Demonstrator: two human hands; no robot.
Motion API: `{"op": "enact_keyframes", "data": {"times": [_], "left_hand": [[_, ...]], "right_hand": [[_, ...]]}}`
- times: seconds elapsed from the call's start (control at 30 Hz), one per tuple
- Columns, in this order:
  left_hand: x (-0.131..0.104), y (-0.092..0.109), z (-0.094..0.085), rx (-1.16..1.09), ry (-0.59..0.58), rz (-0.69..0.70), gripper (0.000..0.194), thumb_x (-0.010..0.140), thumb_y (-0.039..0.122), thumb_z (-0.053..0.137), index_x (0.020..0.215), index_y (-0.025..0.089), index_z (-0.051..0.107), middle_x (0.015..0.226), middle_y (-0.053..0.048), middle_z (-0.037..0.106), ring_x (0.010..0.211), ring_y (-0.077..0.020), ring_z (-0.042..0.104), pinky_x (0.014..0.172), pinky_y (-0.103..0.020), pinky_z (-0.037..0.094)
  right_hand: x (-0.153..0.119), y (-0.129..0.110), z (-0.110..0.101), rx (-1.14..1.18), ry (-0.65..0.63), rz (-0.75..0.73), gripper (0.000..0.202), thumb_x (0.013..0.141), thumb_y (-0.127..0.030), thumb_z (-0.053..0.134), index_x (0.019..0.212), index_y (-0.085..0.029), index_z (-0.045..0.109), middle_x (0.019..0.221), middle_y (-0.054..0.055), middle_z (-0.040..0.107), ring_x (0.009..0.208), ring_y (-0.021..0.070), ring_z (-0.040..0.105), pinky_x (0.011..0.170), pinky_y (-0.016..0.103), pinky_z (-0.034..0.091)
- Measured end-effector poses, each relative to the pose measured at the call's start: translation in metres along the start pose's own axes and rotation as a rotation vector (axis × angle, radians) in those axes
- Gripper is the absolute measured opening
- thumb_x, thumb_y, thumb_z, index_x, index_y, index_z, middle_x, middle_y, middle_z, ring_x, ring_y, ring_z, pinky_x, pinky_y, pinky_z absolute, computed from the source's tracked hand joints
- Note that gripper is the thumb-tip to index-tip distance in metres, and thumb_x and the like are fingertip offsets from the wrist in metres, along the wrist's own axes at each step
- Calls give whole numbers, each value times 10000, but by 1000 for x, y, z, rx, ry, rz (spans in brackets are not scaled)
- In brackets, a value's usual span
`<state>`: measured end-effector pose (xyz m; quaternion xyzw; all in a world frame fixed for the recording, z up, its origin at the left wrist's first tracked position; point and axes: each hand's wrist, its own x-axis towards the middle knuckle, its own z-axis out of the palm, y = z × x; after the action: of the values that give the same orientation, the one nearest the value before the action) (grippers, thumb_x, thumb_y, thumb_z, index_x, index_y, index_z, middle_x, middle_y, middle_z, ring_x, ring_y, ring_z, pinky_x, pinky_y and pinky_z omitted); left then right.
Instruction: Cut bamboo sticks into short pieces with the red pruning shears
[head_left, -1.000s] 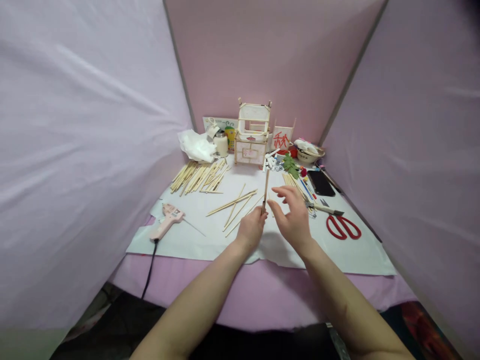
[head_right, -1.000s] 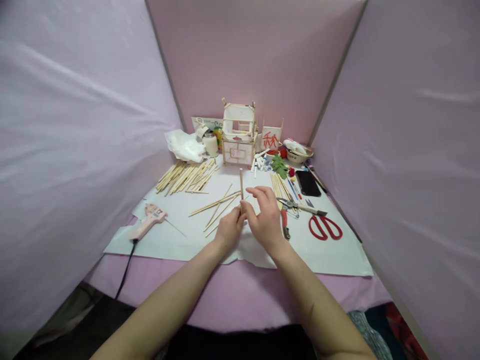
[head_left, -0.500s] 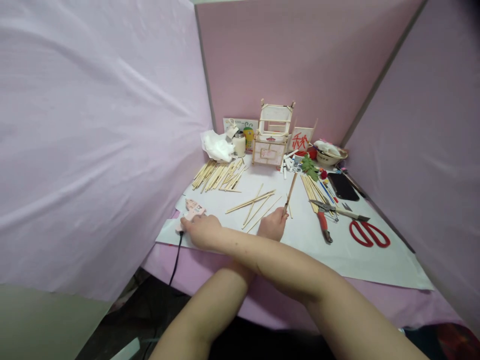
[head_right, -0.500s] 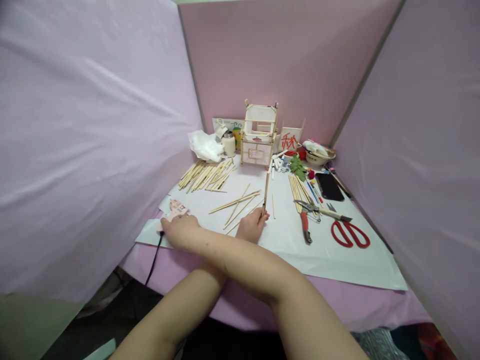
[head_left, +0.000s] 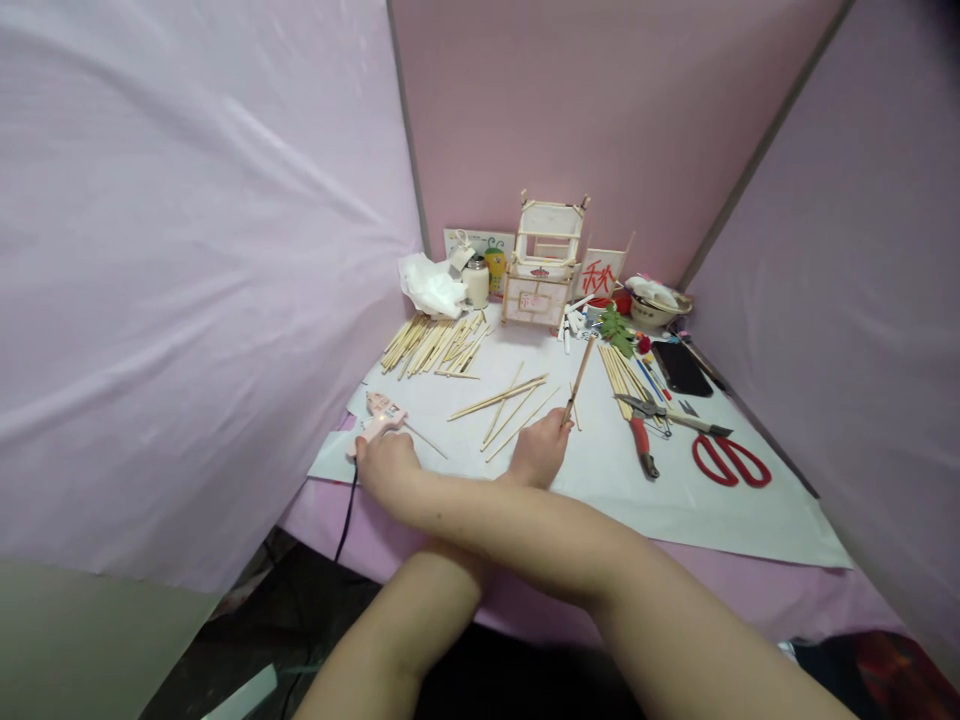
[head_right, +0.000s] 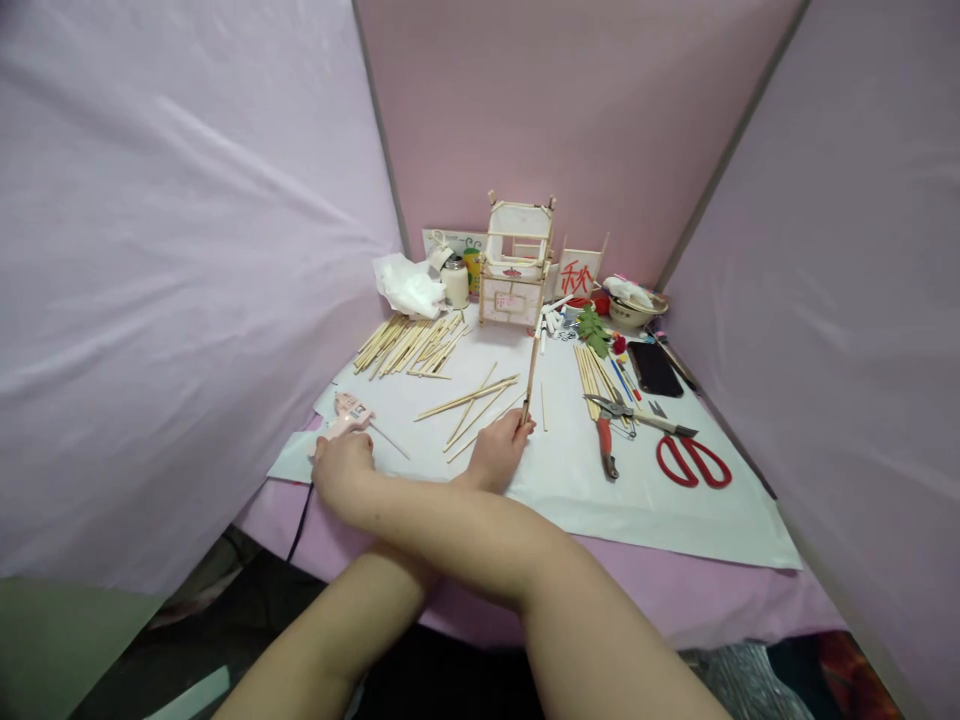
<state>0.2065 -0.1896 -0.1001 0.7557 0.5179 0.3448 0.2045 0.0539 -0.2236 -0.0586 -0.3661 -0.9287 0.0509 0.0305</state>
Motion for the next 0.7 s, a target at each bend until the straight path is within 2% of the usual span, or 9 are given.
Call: {"op": "enact_keyframes", "data": {"times": [0.1, 0.27, 0.37, 0.43, 0.53, 0.6, 0.63, 0.7], "left_hand": [[0, 1, 0, -12, 0, -13, 140, 945, 254, 439, 1025, 221, 549, 951, -24, 706, 868, -180, 656, 766, -283, 471], [-1, 1, 1, -26, 7, -3, 139, 939, 238, 446, 1031, 218, 549, 963, -30, 707, 885, -188, 655, 779, -289, 468], [-2, 2, 2, -15, 8, 15, 147, 944, 238, 437, 1035, 226, 552, 943, -21, 705, 863, -174, 653, 770, -275, 461], [-3, 4, 2, 11, 3, 27, 155, 951, 251, 423, 1020, 226, 560, 911, -19, 701, 829, -170, 649, 748, -269, 455], [-3, 5, 2, 52, 6, 14, 167, 956, 266, 417, 992, 217, 572, 868, -24, 687, 782, -174, 638, 723, -274, 450], [-4, 4, 2, 40, 18, 3, 159, 950, 266, 432, 988, 220, 579, 853, -22, 673, 764, -173, 627, 718, -279, 452], [-5, 3, 3, 20, 29, -3, 151, 944, 269, 446, 983, 226, 586, 844, -19, 666, 761, -172, 623, 719, -280, 455], [-6, 2, 3, -27, 61, -32, 154, 941, 284, 456, 964, 239, 602, 824, -20, 649, 766, -174, 619, 723, -285, 464]], "right_hand": [[-5, 9, -5, 50, 24, 3, 336, 941, -139, 370, 1257, -100, 478, 1184, 206, 601, 963, 277, 641, 672, 376, 521], [-13, 25, -6, 94, 10, -5, 431, 917, -190, 419, 1343, -256, 419, 1262, 135, 567, 952, 279, 647, 642, 382, 541], [-19, 22, -1, 100, 95, -2, 483, 929, -195, 402, 1403, -265, 349, 1280, 142, 558, 932, 279, 648, 640, 397, 541], [-28, 16, 0, 110, 161, -30, 473, 925, -181, 405, 1395, -223, 369, 1197, 136, 609, 862, 280, 654, 603, 403, 534], [-54, 11, -7, 144, 203, -123, 286, 895, -171, 459, 1155, -200, 575, 995, 76, 674, 778, 259, 639, 560, 369, 509], [-81, 16, -19, 199, 240, -193, 159, 857, -166, 536, 946, -245, 641, 878, 35, 678, 747, 228, 628, 580, 335, 492], [-97, 21, -26, 244, 270, -232, 141, 837, -167, 570, 910, -259, 650, 829, 30, 672, 728, 220, 625, 592, 328, 489], [-130, 41, -44, 320, 295, -305, 187, 843, -157, 564, 966, -262, 659, 828, 37, 666, 750, 215, 626, 639, 327, 502]]}}
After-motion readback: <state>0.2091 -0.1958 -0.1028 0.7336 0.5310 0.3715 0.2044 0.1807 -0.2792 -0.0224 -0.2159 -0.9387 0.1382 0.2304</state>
